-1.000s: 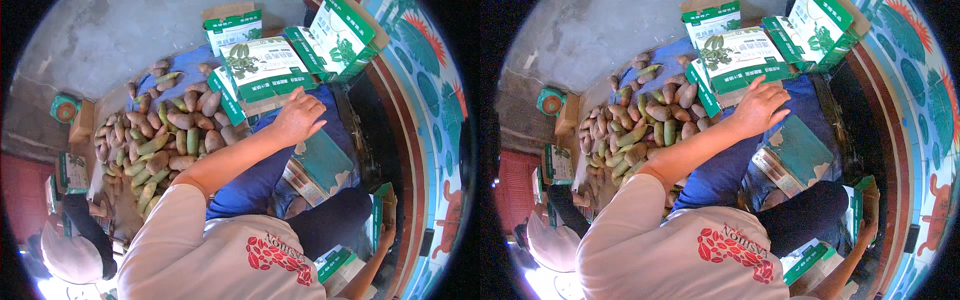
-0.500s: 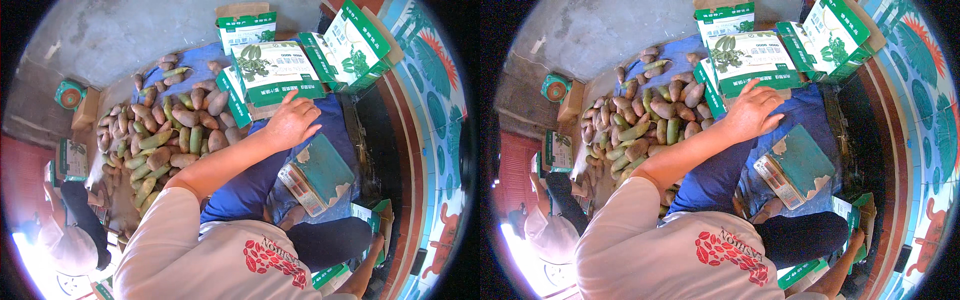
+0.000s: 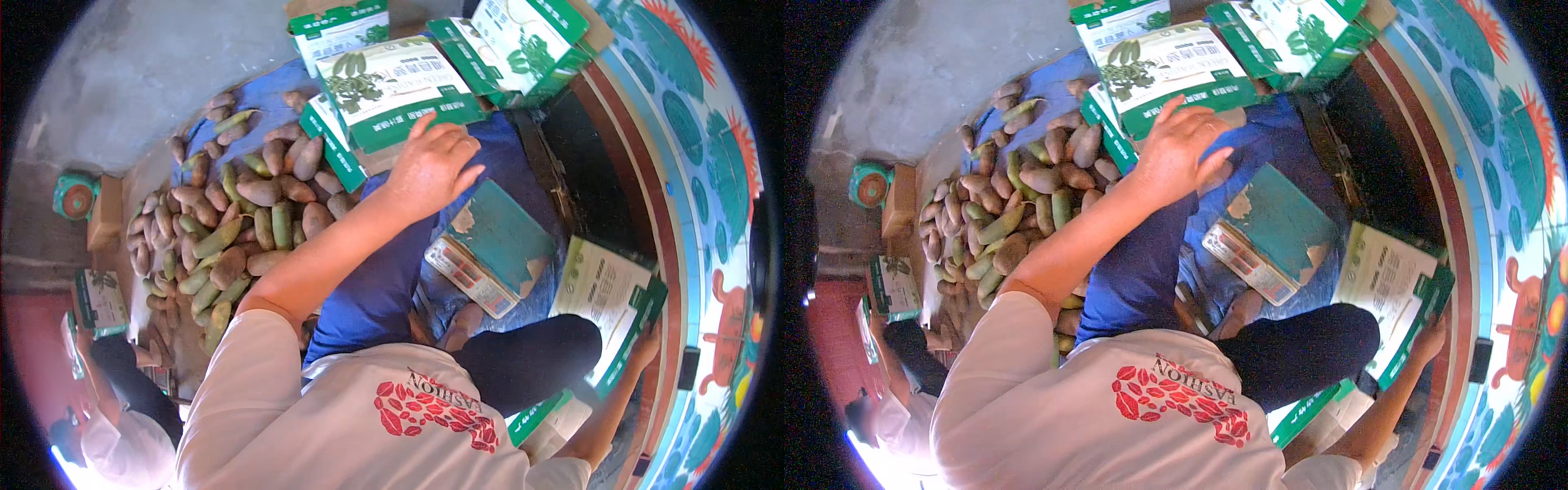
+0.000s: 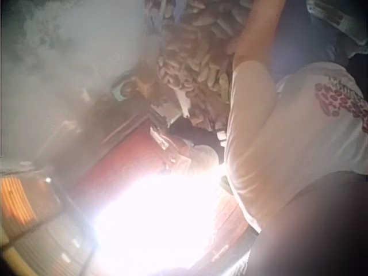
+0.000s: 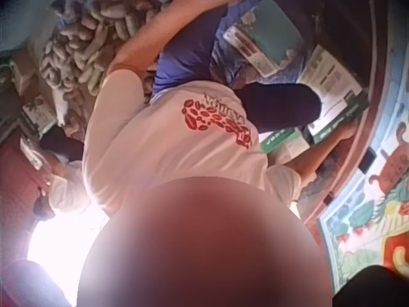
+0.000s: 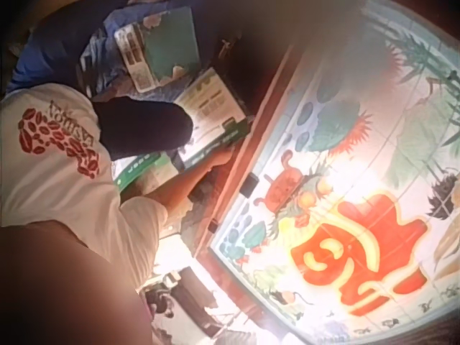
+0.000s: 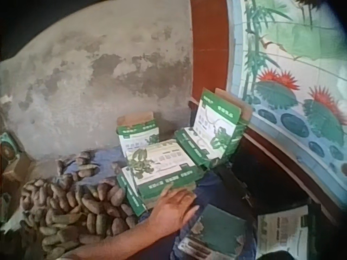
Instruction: Sorting tubers from a pile and packing them into cardboard boxes while using a scale to weigh them.
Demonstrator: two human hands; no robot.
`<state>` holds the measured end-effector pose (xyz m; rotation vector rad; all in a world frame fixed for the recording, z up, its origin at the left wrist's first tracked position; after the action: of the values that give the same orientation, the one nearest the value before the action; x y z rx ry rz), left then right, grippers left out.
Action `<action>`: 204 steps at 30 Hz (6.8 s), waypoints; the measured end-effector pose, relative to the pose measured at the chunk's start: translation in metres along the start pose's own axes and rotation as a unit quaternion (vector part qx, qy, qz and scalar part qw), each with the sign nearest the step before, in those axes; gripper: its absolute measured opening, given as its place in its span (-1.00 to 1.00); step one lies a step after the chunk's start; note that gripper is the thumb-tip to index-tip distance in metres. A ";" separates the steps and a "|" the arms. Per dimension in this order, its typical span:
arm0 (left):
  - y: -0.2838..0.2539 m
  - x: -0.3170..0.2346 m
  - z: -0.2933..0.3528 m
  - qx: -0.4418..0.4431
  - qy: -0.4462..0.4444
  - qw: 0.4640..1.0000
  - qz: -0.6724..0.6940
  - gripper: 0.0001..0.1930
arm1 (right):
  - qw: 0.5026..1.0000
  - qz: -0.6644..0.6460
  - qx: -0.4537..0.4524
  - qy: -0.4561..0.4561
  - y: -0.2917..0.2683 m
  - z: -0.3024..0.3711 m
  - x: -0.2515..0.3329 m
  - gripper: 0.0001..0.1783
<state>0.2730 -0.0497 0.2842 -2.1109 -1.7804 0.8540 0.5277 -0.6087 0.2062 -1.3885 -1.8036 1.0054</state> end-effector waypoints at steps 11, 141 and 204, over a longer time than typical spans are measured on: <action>0.011 -0.011 0.000 -0.001 0.012 1.000 -0.010 -0.72 | 0.970 -0.146 -0.030 -0.193 -0.031 -0.014 0.239 -0.80; -0.164 0.232 0.556 0.413 -0.684 0.498 -0.336 -0.21 | 0.861 -0.231 0.187 -0.412 0.036 0.111 0.423 -0.95; -0.087 0.168 0.489 0.394 -0.604 0.652 -0.235 -0.63 | 0.839 -0.011 0.449 -0.308 0.175 0.004 0.293 -0.53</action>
<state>-0.0664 0.0446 -0.1041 -0.3082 -1.5934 2.5326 0.5392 -0.2991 0.0631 -0.4616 -1.3519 2.0939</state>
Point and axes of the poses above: each hand's wrist, its own z-axis away from the middle knuckle, its own y-axis out of the palm, x = y × z, the point moved 10 cm from there along -z, towards the middle knuckle, and after that the axes turned 9 degrees about -x, right-handed, at the moved point
